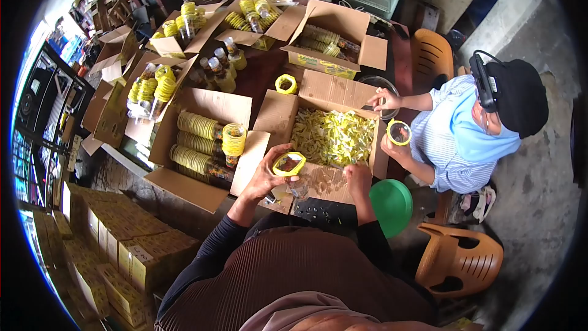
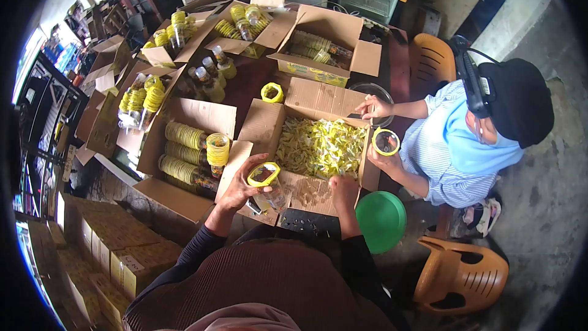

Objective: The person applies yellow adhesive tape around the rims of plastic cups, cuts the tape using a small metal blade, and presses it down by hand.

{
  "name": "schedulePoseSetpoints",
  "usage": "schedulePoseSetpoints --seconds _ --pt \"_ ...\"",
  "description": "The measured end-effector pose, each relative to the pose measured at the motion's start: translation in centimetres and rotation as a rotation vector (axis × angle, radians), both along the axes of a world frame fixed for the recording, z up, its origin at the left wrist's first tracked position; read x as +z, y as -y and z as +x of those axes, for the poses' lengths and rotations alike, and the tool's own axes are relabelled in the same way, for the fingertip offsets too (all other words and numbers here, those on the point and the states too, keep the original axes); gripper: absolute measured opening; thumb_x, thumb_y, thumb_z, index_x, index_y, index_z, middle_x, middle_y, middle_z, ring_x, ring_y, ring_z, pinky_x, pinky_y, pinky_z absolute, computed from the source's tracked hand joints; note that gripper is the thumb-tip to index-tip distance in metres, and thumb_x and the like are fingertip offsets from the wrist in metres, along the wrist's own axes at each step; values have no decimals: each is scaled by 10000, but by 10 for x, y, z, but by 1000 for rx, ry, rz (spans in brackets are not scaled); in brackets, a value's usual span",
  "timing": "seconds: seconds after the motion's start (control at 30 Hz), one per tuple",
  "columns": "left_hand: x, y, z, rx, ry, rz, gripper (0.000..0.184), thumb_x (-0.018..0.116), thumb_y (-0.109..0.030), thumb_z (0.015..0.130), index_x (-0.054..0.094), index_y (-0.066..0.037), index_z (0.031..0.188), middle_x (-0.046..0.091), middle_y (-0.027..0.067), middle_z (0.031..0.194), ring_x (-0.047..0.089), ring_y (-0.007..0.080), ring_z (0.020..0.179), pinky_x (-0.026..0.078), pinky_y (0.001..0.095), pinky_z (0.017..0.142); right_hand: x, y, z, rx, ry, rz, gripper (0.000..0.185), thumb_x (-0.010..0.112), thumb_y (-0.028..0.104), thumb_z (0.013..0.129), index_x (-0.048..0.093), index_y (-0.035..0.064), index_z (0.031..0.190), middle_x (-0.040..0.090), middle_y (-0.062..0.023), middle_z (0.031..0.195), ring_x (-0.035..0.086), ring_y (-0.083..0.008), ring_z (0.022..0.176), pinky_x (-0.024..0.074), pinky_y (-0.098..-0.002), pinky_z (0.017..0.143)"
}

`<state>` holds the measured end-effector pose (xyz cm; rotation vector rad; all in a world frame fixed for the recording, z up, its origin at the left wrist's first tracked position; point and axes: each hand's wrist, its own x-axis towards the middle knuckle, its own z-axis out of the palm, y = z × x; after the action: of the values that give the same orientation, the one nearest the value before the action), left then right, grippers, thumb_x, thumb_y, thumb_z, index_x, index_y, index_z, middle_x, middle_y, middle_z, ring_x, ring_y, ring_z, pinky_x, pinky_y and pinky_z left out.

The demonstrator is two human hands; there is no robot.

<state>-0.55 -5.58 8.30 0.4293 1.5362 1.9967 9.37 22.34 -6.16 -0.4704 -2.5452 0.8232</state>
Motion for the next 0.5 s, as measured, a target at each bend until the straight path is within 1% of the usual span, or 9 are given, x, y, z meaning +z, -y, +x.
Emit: schedulePoseSetpoints --seconds 0.03,0.1,0.17,0.2,0.23,0.3,0.37,0.43,0.5 --pt "-3 -1 3 20 33 -1 812 859 -87 667 423 -31 1350 472 86 1324 468 169 1242 364 337 1100 1 -2 2 121 111 67 128 723 79 762 627 72 847 591 -116 791 615 -303 725 472 -414 629" --pt "-7 -4 8 49 -12 -16 817 850 -95 683 407 -24 1366 483 91 1316 491 175 1223 386 325 1069 10 -2 9 153 13 129 139 722 86 760 608 67 837 585 -110 773 608 -315 708 459 -439 608" --pt "-7 -8 17 52 69 22 819 848 -103 690 400 -23 1371 481 96 1324 498 175 1217 404 314 1039 20 1 13 31 -84 135 111 718 79 755 616 78 800 583 -103 752 604 -323 711 454 -449 624" --pt "-17 -10 17 57 6 32 834 841 -61 701 368 -32 1388 540 106 1266 571 183 1123 500 322 932 22 -1 19 78 0 219 116 708 36 747 619 84 804 580 -100 757 598 -328 718 450 -447 655" --pt "-24 -12 19 67 3 34 834 841 -61 701 368 -32 1388 540 106 1266 571 183 1123 500 322 932 16 -2 24 88 -4 221 116 708 36 747 619 84 804 580 -100 757 598 -328 718 450 -447 655" --pt "-30 -17 23 50 -30 63 850 841 -55 695 360 -30 1395 537 105 1268 572 181 1119 501 324 927 11 -3 27 94 -8 9 139 703 7 742 616 77 826 579 -101 761 602 -324 741 454 -439 680" --pt "-28 -21 27 55 20 63 872 849 -55 680 354 -20 1396 547 104 1256 576 179 1115 479 322 959 15 -1 28 71 -48 20 138 710 10 737 616 71 818 588 -101 763 607 -320 741 461 -436 675" --pt "-28 -24 28 48 -81 39 897 860 -57 660 349 -11 1395 570 98 1228 577 169 1115 465 316 977 7 -1 33 42 -86 22 138 716 13 731 615 65 810 597 -100 764 612 -316 741 467 -433 670" --pt "-24 -27 33 78 -87 47 870 872 -79 656 379 2 1368 602 87 1181 584 161 1095 466 312 975 -2 -2 34 140 42 -90 127 714 14 733 614 50 804 612 -110 762 620 -311 751 477 -429 675"
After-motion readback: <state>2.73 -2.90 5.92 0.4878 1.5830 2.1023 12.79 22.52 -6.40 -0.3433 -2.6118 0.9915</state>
